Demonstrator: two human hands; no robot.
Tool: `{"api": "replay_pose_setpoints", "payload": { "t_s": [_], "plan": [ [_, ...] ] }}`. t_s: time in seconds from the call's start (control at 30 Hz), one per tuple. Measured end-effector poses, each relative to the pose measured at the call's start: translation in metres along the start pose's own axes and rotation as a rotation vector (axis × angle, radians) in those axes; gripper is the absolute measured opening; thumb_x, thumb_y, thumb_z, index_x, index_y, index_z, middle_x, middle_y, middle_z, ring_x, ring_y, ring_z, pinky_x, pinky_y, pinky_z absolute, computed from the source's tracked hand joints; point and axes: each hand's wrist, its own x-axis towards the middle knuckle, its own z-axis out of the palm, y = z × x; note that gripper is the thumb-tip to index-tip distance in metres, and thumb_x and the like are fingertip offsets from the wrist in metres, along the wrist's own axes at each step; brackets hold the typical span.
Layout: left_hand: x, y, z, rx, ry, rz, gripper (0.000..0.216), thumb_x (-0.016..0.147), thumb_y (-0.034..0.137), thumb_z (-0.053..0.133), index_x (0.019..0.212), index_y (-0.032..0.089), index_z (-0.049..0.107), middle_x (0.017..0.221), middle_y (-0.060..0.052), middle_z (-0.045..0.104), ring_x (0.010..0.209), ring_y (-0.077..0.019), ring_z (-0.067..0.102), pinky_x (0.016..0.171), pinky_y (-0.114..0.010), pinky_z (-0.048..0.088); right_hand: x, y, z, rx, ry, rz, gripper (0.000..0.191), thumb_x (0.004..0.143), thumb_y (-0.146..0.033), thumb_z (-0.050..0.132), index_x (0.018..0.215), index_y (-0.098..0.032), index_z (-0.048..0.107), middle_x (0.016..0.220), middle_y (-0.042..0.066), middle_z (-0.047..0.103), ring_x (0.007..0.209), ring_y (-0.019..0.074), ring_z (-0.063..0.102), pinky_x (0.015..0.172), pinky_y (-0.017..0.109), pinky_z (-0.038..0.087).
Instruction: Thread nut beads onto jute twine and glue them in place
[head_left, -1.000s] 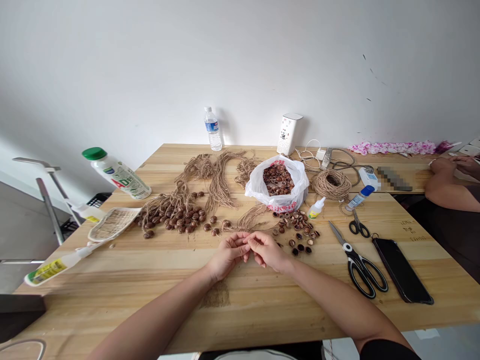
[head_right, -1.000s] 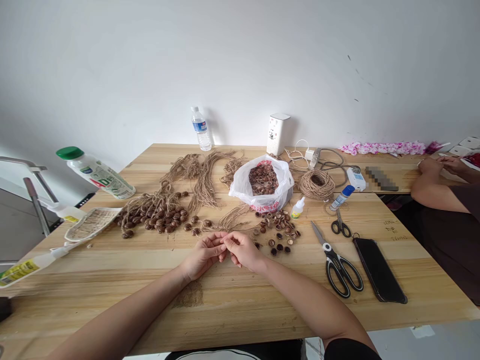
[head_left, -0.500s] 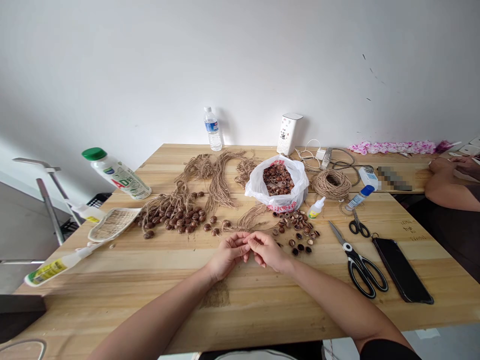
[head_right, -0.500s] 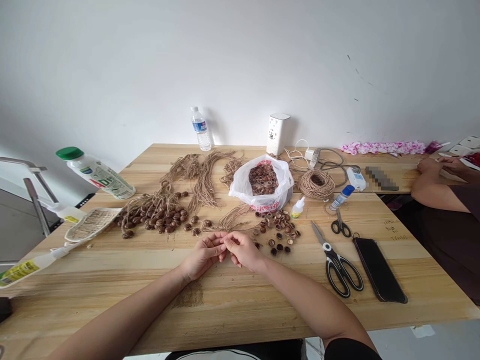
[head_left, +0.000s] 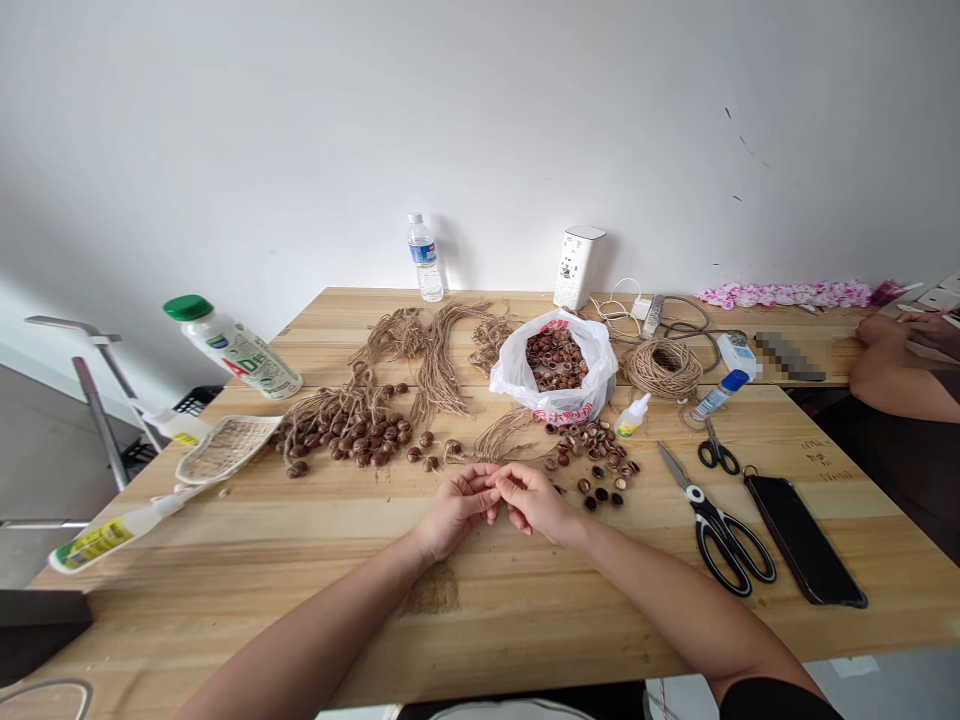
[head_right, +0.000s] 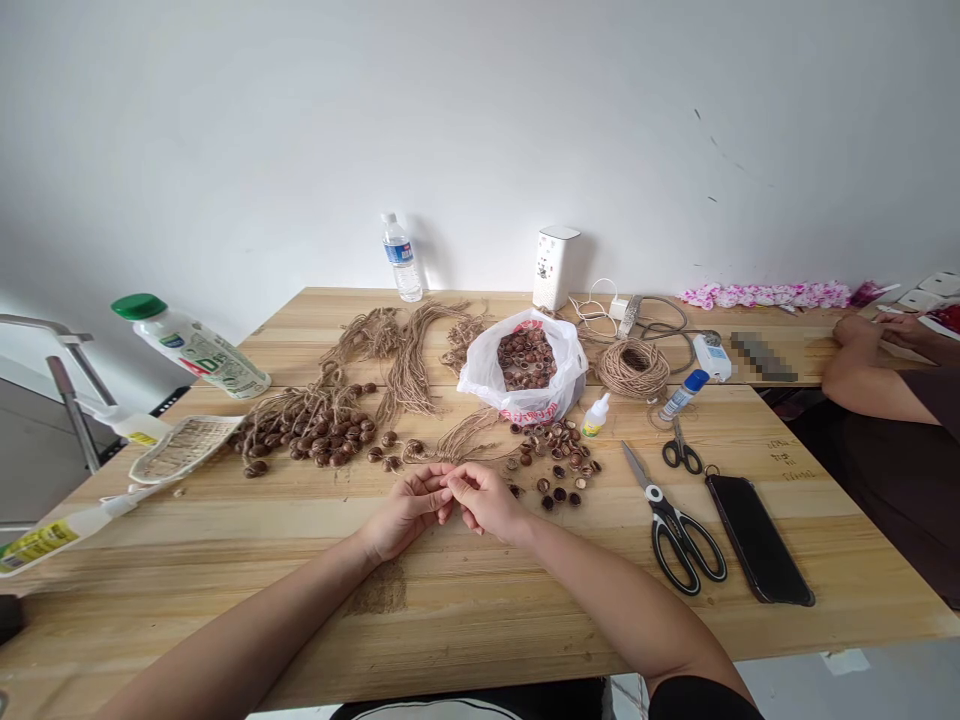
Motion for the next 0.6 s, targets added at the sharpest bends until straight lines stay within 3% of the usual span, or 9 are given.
{"api": "replay_pose_setpoints", "payload": {
  "t_s": [0.6],
  "plan": [
    [-0.0009,0.0017,0.0011,0.000,-0.001,-0.003,0.035,0.064,0.019,0.077,0.093,0.012,0.059,0.074,-0.001,0.063,0.049,-0.0069,0.052,0.049,-0.020,0.040,-0.0002,-0.0007,0.0003,-0.003,0.000,0.000,0.035,0.080,-0.050,0.055,0.089,-0.016,0.053,0.057,-0.003,0.062,0.031,0.0040,0.038,0.026,0.014,0.027]
  ]
}}
